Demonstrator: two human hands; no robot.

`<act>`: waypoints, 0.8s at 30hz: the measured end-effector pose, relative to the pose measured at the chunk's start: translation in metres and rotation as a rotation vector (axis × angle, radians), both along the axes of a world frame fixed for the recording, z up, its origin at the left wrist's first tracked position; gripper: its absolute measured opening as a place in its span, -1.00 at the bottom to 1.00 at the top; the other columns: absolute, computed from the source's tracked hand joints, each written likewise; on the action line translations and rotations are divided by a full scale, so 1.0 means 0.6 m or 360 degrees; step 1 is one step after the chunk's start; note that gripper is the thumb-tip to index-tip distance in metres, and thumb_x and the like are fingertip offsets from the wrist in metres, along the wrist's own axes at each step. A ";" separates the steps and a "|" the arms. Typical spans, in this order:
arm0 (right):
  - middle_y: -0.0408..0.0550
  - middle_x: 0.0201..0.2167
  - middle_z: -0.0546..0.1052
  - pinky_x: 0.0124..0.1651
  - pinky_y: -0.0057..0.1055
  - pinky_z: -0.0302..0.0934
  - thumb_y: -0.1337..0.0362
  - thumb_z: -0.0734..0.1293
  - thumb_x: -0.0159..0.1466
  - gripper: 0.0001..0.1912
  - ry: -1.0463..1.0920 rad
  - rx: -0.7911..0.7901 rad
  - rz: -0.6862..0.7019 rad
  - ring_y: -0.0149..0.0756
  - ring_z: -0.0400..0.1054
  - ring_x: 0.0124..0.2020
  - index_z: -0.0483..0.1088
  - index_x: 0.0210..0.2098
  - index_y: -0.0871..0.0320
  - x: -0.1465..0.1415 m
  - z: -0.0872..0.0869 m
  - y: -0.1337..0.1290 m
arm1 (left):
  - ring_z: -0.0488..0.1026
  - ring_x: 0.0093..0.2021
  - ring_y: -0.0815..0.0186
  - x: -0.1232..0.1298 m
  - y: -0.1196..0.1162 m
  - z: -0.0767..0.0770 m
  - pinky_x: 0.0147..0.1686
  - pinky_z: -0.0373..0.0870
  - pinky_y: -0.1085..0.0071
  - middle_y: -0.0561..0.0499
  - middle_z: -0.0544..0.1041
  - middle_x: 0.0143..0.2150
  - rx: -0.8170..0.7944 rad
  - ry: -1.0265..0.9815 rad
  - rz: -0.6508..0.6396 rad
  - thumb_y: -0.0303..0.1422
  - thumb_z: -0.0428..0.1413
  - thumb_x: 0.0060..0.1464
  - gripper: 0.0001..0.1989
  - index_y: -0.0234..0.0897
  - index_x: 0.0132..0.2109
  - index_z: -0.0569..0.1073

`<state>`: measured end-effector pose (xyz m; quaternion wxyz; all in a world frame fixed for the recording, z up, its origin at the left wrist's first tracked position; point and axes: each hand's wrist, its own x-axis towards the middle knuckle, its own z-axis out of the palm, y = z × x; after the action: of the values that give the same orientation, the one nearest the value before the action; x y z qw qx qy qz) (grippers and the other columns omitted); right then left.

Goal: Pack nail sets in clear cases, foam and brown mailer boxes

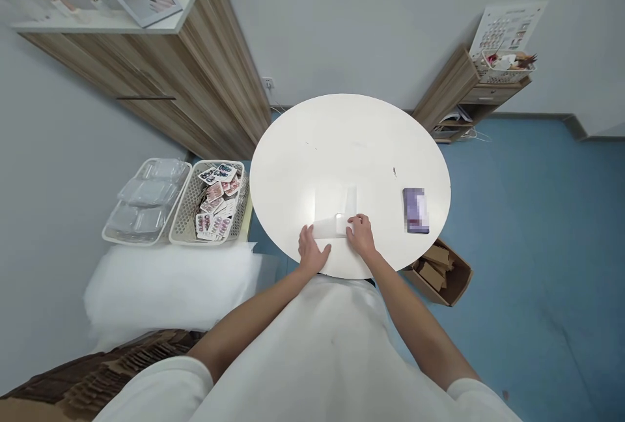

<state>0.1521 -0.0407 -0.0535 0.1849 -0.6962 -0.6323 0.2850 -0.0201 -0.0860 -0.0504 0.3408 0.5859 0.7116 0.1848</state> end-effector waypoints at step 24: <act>-0.03 -0.12 0.21 -0.07 -0.28 0.16 0.35 0.18 0.07 -0.76 0.0317 -0.0044 -0.0019 -0.23 0.16 -0.04 0.27 -0.24 0.11 -0.048 -0.017 -0.017 | 0.16 -0.58 0.46 -0.031 0.060 0.014 -0.56 0.10 0.50 0.15 0.20 -0.62 -0.0407 -0.0569 0.0341 -0.26 0.10 -0.10 -0.75 -0.28 -0.57 0.24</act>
<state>0.1235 -0.0506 -0.0634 0.2388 -0.6708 -0.6026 0.3604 -0.0385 -0.0498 -0.0422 0.5111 0.4172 0.7156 0.2292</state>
